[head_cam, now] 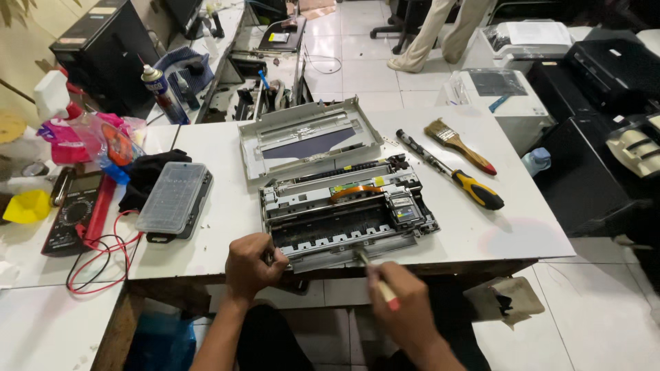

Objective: The person uses a small brush to clean the interior of a disassembled printer carriage assembly on a workbench. They repeatedly brush along rails and around the ink cartridge, then rotate the assembly to access different sides and continue brushing.

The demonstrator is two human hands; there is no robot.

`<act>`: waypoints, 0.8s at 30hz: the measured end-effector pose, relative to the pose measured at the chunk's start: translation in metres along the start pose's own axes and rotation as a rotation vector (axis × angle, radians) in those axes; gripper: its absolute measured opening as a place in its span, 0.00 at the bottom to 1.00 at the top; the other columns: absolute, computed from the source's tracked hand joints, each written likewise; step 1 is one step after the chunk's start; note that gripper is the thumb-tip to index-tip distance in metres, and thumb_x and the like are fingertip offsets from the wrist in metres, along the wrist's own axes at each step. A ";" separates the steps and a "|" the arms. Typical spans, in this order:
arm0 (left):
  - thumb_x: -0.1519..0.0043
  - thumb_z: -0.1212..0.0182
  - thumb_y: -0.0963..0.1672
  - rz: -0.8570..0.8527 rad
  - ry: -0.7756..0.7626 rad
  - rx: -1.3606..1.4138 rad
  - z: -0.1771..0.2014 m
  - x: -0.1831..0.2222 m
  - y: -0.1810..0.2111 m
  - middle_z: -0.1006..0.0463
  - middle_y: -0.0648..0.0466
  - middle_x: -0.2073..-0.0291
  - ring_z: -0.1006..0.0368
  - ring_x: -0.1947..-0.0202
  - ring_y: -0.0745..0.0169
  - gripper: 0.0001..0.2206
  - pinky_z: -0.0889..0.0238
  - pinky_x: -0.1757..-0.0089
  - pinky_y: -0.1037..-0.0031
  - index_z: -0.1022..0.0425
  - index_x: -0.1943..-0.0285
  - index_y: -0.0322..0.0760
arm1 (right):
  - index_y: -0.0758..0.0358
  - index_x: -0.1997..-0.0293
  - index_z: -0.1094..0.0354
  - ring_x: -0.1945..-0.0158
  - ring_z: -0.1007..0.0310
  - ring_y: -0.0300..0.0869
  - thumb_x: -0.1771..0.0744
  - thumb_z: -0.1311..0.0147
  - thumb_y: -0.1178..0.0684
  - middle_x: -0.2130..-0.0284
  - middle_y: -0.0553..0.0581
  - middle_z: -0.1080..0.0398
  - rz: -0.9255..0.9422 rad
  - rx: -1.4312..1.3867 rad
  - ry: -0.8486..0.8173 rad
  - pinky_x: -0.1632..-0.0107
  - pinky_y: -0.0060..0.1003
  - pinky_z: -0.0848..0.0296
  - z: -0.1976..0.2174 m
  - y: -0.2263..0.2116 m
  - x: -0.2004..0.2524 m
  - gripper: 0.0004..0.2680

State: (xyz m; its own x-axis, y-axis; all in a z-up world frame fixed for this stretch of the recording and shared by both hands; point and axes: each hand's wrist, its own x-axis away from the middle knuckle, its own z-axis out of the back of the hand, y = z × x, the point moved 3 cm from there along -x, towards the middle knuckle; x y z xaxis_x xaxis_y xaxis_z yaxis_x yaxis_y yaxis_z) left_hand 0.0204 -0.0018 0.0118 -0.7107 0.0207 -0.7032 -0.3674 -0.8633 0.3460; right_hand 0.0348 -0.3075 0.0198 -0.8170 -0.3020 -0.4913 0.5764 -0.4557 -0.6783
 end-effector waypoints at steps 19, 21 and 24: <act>0.48 0.45 0.39 0.025 -0.010 -0.014 0.005 -0.005 0.008 0.46 0.55 0.85 0.50 0.84 0.58 0.12 0.55 0.75 0.63 0.45 0.80 0.40 | 0.64 0.54 0.21 0.62 0.17 0.43 0.32 0.38 0.56 0.63 0.56 0.18 -0.015 0.024 0.162 0.55 0.35 0.23 0.043 0.007 0.002 0.05; 0.49 0.45 0.39 0.023 -0.013 -0.018 0.006 -0.003 0.009 0.46 0.54 0.85 0.51 0.84 0.57 0.12 0.54 0.75 0.63 0.45 0.79 0.39 | 0.61 0.55 0.20 0.58 0.17 0.41 0.32 0.37 0.58 0.59 0.54 0.17 -0.104 0.139 0.189 0.52 0.34 0.23 0.058 0.019 0.000 0.04; 0.49 0.45 0.38 0.018 -0.022 -0.022 0.004 -0.003 0.005 0.46 0.54 0.85 0.51 0.84 0.58 0.12 0.55 0.76 0.64 0.45 0.80 0.39 | 0.55 0.60 0.19 0.74 0.29 0.38 0.31 0.38 0.53 0.75 0.47 0.22 -0.290 0.260 0.244 0.67 0.36 0.35 0.083 0.029 -0.008 0.03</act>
State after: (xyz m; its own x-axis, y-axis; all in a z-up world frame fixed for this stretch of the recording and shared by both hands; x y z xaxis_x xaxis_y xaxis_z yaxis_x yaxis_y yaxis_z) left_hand 0.0176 -0.0043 0.0182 -0.7304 0.0164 -0.6829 -0.3418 -0.8743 0.3446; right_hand 0.0569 -0.3880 0.0497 -0.8973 0.0613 -0.4371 0.2751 -0.6969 -0.6623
